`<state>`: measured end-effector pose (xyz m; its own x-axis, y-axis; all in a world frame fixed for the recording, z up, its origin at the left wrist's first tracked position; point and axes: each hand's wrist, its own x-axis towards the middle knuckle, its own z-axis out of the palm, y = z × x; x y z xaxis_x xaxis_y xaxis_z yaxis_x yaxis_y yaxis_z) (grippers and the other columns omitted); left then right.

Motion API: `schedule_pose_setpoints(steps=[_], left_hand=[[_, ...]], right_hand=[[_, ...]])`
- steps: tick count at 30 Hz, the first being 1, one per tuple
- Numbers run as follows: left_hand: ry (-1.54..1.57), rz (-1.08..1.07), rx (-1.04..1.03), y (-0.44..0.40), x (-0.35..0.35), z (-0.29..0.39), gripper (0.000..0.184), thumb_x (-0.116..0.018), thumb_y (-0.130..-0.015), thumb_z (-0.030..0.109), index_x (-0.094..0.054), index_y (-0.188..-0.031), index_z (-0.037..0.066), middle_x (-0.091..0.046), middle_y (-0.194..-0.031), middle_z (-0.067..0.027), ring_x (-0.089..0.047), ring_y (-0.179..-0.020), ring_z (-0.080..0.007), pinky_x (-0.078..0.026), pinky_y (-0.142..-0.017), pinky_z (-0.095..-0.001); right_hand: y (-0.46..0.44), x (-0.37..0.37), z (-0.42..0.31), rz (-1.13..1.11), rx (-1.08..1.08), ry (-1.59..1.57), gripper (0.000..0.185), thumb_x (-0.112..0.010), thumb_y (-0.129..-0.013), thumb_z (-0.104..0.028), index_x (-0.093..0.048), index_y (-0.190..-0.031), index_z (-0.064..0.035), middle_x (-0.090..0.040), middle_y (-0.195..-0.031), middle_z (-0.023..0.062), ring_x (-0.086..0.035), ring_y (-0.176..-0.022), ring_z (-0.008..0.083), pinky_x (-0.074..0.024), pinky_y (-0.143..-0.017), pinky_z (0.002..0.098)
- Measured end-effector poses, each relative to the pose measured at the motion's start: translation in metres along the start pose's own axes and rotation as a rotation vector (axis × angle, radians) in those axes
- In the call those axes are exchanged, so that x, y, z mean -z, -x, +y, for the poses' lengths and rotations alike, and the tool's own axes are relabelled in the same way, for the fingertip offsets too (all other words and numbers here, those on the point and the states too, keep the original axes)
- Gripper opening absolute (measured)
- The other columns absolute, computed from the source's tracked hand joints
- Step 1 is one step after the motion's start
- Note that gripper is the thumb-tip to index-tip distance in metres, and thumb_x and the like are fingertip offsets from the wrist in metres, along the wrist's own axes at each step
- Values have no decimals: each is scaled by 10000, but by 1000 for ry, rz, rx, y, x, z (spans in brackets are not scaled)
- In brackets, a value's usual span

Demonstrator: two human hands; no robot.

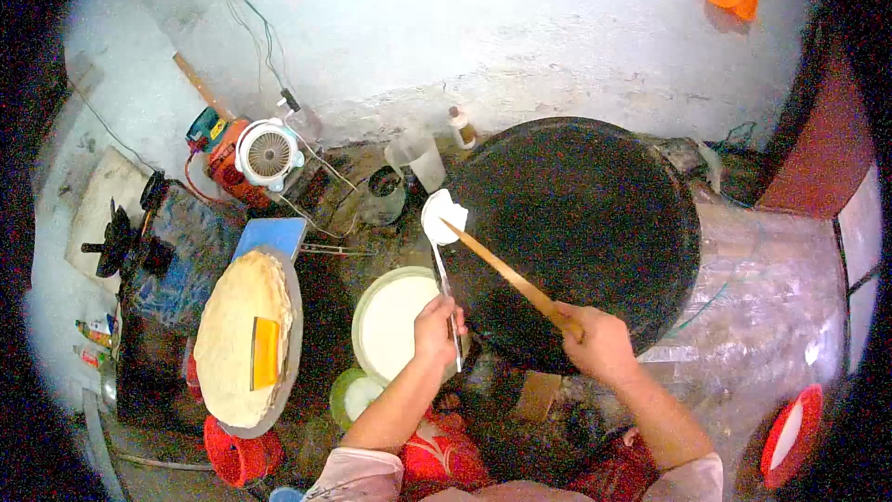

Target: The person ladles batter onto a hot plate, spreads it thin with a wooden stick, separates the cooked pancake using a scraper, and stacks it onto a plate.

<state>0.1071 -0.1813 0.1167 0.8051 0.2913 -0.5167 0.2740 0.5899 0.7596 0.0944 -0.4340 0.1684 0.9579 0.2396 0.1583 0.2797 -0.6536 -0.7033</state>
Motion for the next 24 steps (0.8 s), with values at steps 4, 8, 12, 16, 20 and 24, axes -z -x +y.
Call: schedule_pose_setpoints(steps=[4, 8, 12, 16, 20, 24], left_hand=[[-88, -38, -123, 0, 2, -3, 105, -489, -858, 77, -511, -948, 28, -494, -645, -49, -454, -482, -130, -372, -391, -252], [-100, -34, -91, -4, -5, 3, 63, -486, -860, 86, -516, -877, 34, -485, -619, -40, -449, -469, -126, -359, -376, -255], [-214, -79, -113, -58, -3, 8, 64, -484, -860, 95, -509, -861, 36, -477, -585, -45, -429, -426, -136, -345, -355, -269], [16, -171, -22, -57, -26, 53, 136, -429, -880, 153, -473, -866, 26, -469, -633, -69, -427, -440, -127, -343, -360, -247], [280, -421, 174, -58, -28, 89, 258, -389, -903, 189, -489, -995, -31, -468, -714, -71, -424, -510, -119, -364, -425, -243], [623, -560, 367, -40, -43, 116, 361, -406, -911, 195, -432, -1148, -75, -423, -680, -23, -393, -515, -97, -344, -415, -209]], right_hand=[[-9, -18, 12, -72, -116, 40, 367, -556, -705, -125, -605, -1068, -150, -624, -914, 140, -601, -817, 313, -492, -713, 382], [-10, -24, 26, -53, -91, 42, 355, -556, -706, -123, -611, -1055, -147, -626, -883, 134, -597, -797, 315, -489, -698, 384], [-8, -3, 12, -9, -31, 125, 348, -552, -711, -111, -605, -1053, -141, -609, -819, 125, -588, -745, 314, -483, -656, 394], [4, 4, 20, 82, 166, 310, 376, -557, -705, -99, -575, -1080, -119, -551, -715, 106, -558, -654, 308, -465, -588, 405], [11, -18, 46, -123, 446, 548, 454, -524, -710, -106, -517, -1163, -131, -540, -764, 47, -522, -637, 233, -445, -552, 352], [-18, -43, 58, -87, 543, 732, 491, -484, -736, -138, -464, -1226, -116, -518, -803, 50, -510, -696, 215, -440, -576, 335]])
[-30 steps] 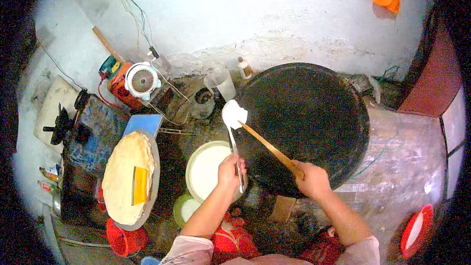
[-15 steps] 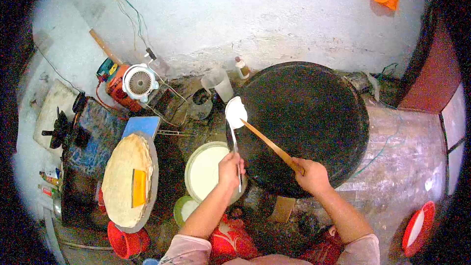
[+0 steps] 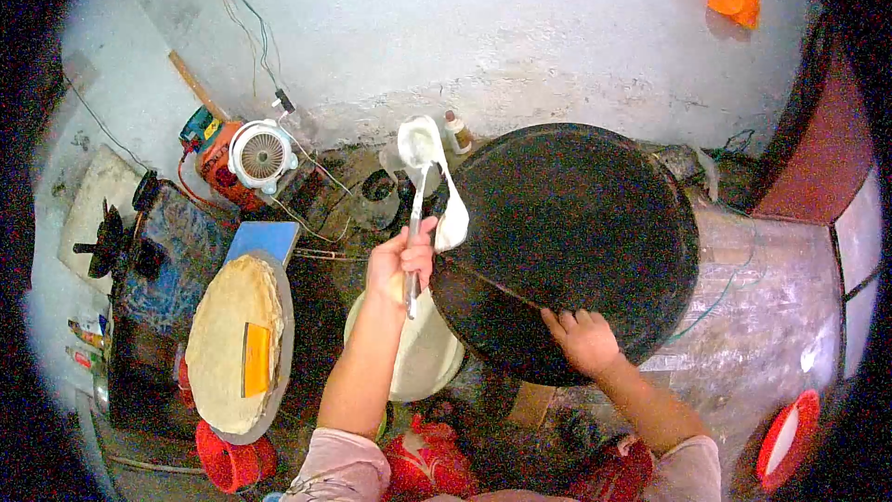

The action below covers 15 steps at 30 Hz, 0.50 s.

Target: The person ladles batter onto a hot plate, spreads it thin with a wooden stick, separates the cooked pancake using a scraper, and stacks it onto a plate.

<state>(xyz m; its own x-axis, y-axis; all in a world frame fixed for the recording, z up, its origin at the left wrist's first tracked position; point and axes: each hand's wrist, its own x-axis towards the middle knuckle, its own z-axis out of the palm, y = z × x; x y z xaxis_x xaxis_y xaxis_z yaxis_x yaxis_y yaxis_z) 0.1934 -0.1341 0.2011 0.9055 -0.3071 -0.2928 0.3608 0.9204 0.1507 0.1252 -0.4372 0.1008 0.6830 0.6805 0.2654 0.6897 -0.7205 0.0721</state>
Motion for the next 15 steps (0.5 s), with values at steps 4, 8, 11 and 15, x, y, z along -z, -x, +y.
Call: schedule_pose_setpoints(steps=[4, 8, 11, 15], left_hand=[[175, -204, 113, 12, -23, 2, 383, -410, -909, 143, -373, -1214, -84, -414, -692, -24, -401, -523, -83, -353, -411, -203], [333, -371, 180, 34, -33, -2, 361, -343, -924, 105, -362, -1214, -110, -422, -669, -36, -409, -493, -101, -375, -424, -214], [418, -383, 165, 52, -33, -6, 355, -331, -912, 59, -352, -1213, -129, -422, -611, -49, -435, -456, -113, -394, -375, -225], [605, -440, 118, 77, -10, -12, 357, -326, -900, 27, -343, -1220, -131, -436, -554, -52, -450, -400, -128, -403, -318, -235]], right_hand=[[-51, 5, 13, -2, -163, 25, 469, -516, -746, -110, -482, -1214, -95, -567, -897, 78, -550, -757, 232, -460, -615, 344], [-62, 11, -5, 25, -624, -779, 430, -562, -716, -103, -551, -1146, -127, -616, -935, 105, -595, -758, 267, -483, -654, 369], [-49, -3, -28, 31, -397, -559, 369, -555, -714, -55, -595, -1077, -110, -603, -792, 125, -598, -696, 280, -491, -638, 369], [-63, -42, 7, 136, -297, -90, 380, -568, -706, -87, -597, -1082, -136, -589, -759, 122, -592, -667, 279, -488, -624, 384]])
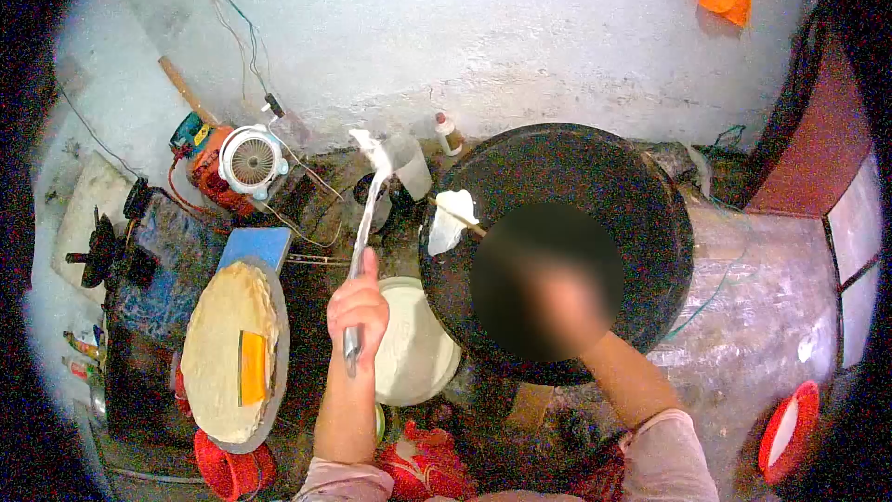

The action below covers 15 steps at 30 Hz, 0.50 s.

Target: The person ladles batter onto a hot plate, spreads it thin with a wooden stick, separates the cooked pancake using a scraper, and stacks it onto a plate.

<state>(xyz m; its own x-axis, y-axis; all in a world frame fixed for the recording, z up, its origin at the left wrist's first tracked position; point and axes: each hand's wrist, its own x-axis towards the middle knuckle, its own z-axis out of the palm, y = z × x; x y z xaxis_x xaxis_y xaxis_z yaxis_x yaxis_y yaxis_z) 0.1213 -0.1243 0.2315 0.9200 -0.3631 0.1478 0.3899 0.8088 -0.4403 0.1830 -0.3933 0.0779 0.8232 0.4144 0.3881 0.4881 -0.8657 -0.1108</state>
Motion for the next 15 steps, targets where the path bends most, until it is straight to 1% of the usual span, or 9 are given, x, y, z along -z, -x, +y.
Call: schedule_pose_setpoints(steps=[1, 3, 4, 7, 8, 10, 11, 13, 15], left_hand=[[16, -9, -24, 14, 1, 0, 356, -329, -900, 30, -350, -1221, -122, -440, -545, -47, -453, -395, -128, -403, -320, -236], [4, -13, -52, 48, 6, 7, 360, -338, -902, 58, -367, -1220, -107, -443, -526, -41, -459, -389, -127, -402, -325, -238], [-50, -4, -73, 65, 9, 10, 372, -328, -890, 46, -361, -1225, -111, -433, -554, -50, -451, -406, -123, -390, -328, -224], [-190, 51, -113, 113, 29, 24, 386, -324, -871, 31, -365, -1226, -114, -425, -587, -54, -432, -421, -108, -379, -342, -205], [-157, 160, -208, 130, 38, 29, 373, -332, -882, 59, -372, -1216, -102, -429, -557, -36, -431, -403, -109, -383, -338, -214], [-54, 305, -379, 161, 55, 32, 359, -352, -883, 81, -389, -1194, -94, -430, -540, -1, -422, -386, -98, -382, -334, -216], [-120, 357, -392, 179, 67, 40, 385, -357, -835, 30, -404, -1183, -127, -434, -604, -34, -421, -432, -82, -379, -372, -188], [-7, 411, -422, 201, 87, 48, 373, -357, -837, 42, -402, -1163, -133, -431, -600, -21, -423, -438, -78, -390, -391, -189], [17, 460, -441, 218, 105, 54, 361, -354, -842, 49, -402, -1152, -129, -429, -598, -14, -424, -434, -79, -392, -392, -191]], right_hand=[[-1, -2, 2, -43, -60, 2, 377, -580, -698, -98, -604, -1072, -142, -590, -759, 124, -596, -669, 275, -488, -627, 381], [11, -6, 0, -35, -234, -847, 350, -577, -694, -87, -620, -1039, -135, -596, -751, 123, -602, -689, 274, -489, -634, 378], [7, -5, 2, -26, -232, -843, 350, -577, -694, -87, -620, -1039, -135, -596, -751, 123, -602, -689, 274, -489, -634, 378], [0, 2, 3, 6, -36, -264, 424, -573, -690, -91, -551, -1111, -142, -542, -743, 85, -563, -642, 267, -467, -567, 375], [-6, 9, 4, 27, -15, -79, 459, -572, -689, -97, -520, -1143, -143, -518, -741, 75, -545, -624, 262, -457, -540, 375], [-13, 14, 6, 118, -107, -330, 381, -572, -700, -91, -573, -1080, -123, -558, -758, 100, -575, -660, 281, -472, -579, 377], [-6, 1, 4, 128, -159, -454, 350, -571, -691, -74, -601, -1037, -122, -562, -739, 107, -581, -667, 285, -477, -602, 375], [7, -23, 0, 172, -263, -706, 303, -570, -674, -40, -657, -952, -122, -570, -699, 119, -593, -682, 294, -489, -647, 372], [5, -22, 11, 166, -189, -483, 305, -568, -689, -55, -641, -976, -129, -561, -707, 111, -591, -678, 276, -481, -626, 378]])
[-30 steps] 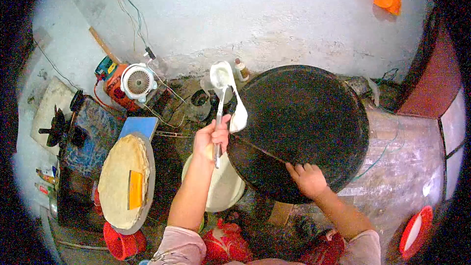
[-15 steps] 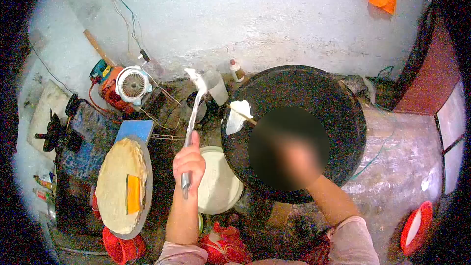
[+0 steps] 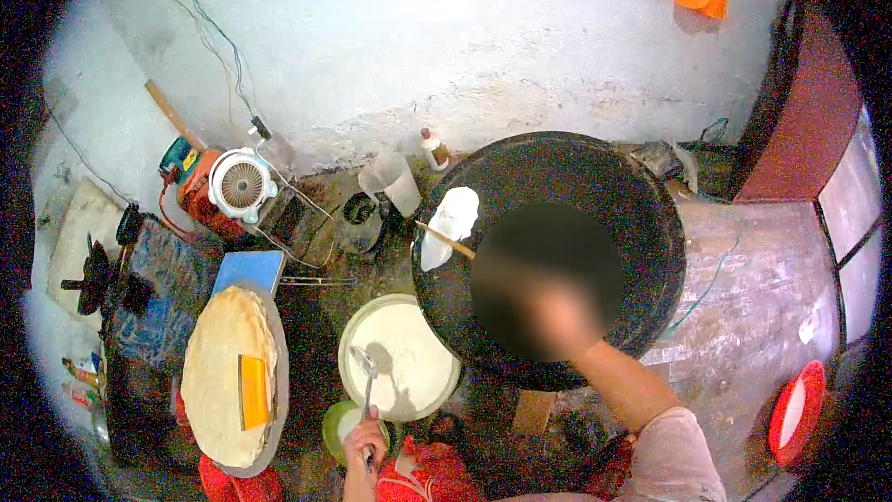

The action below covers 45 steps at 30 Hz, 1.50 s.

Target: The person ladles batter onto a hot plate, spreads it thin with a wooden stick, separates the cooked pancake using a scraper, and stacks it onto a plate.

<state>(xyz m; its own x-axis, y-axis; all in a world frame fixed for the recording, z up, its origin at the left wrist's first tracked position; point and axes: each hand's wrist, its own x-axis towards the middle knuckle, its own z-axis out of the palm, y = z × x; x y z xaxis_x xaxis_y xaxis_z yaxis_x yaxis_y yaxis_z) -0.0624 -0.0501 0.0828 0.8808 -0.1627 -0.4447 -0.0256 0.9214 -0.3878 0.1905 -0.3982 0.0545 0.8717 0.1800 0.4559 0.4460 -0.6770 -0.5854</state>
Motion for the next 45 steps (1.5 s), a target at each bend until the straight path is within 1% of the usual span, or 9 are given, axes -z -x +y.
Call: schedule_pose_setpoints(steps=[3, 7, 12, 15, 21, 26, 32, 33, 45], left_hand=[[52, 117, -63, 1, 16, 7, 334, -348, -856, 65, -404, -1127, -122, -427, -592, -2, -421, -422, -81, -384, -379, -193], [87, 209, -58, -4, 12, 8, 309, -346, -869, 81, -426, -1092, -117, -435, -603, -2, -406, -411, -87, -378, -364, -196], [79, 211, -17, -11, 29, 20, 307, -340, -869, 88, -442, -1071, -120, -441, -597, -4, -397, -414, -86, -387, -378, -199], [23, 263, -69, -8, 12, 7, 312, -336, -866, 86, -440, -1068, -127, -440, -599, -5, -398, -416, -85, -384, -374, -199], [-36, 357, -167, -10, 6, 5, 304, -346, -837, 56, -447, -1055, -131, -445, -612, -6, -401, -418, -74, -372, -363, -176], [-43, 294, -84, -12, 12, 11, 298, -373, -809, 32, -458, -1046, -128, -429, -586, 7, -408, -439, -62, -376, -371, -166], [-51, 331, -48, -14, 33, 32, 301, -370, -807, 48, -468, -1031, -127, -444, -603, 3, -416, -437, -86, -392, -390, -191], [-517, 253, -140, -12, 34, 30, 301, -368, -807, 47, -467, -1034, -125, -445, -603, 5, -416, -434, -89, -393, -393, -194], [-153, 290, -26, -20, 40, 50, 283, -380, -818, 49, -477, -1019, -125, -472, -624, -9, -440, -462, -83, -405, -414, -189]], right_hand=[[-44, 42, -32, -54, -14, 463, 290, -549, -736, -90, -602, -1020, -117, -545, -739, 106, -576, -659, 275, -457, -572, 390], [-19, 6, -26, 65, -107, -137, 306, -571, -680, -104, -642, -978, -114, -626, -824, 117, -604, -806, 285, -485, -720, 369], [-70, 31, -34, -135, -136, 544, 329, -507, -758, -103, -592, -1073, -146, -555, -768, 101, -579, -673, 276, -473, -605, 391], [-52, 22, -15, -67, -274, -168, 306, -562, -720, -120, -626, -1018, -141, -580, -770, 112, -593, -717, 283, -483, -660, 367], [-24, 34, 6, 100, 147, 351, 374, -543, -682, -69, -592, -1046, -140, -519, -693, 98, -566, -634, 299, -471, -589, 396], [-49, 30, 0, -82, -262, 18, 396, -539, -714, -115, -584, -1106, -146, -602, -975, 130, -592, -848, 316, -480, -737, 367], [-87, 23, 7, -148, -278, 610, 419, -533, -710, -58, -541, -1122, -136, -558, -846, 119, -579, -762, 298, -481, -638, 401], [-92, 40, -1, -160, -352, 553, 392, -520, -726, -57, -545, -1112, -119, -575, -866, 119, -584, -795, 291, -481, -653, 406], [-71, 43, -2, -47, -506, 359, 389, -515, -712, -89, -543, -1098, -122, -578, -862, 120, -590, -779, 314, -488, -675, 407]])
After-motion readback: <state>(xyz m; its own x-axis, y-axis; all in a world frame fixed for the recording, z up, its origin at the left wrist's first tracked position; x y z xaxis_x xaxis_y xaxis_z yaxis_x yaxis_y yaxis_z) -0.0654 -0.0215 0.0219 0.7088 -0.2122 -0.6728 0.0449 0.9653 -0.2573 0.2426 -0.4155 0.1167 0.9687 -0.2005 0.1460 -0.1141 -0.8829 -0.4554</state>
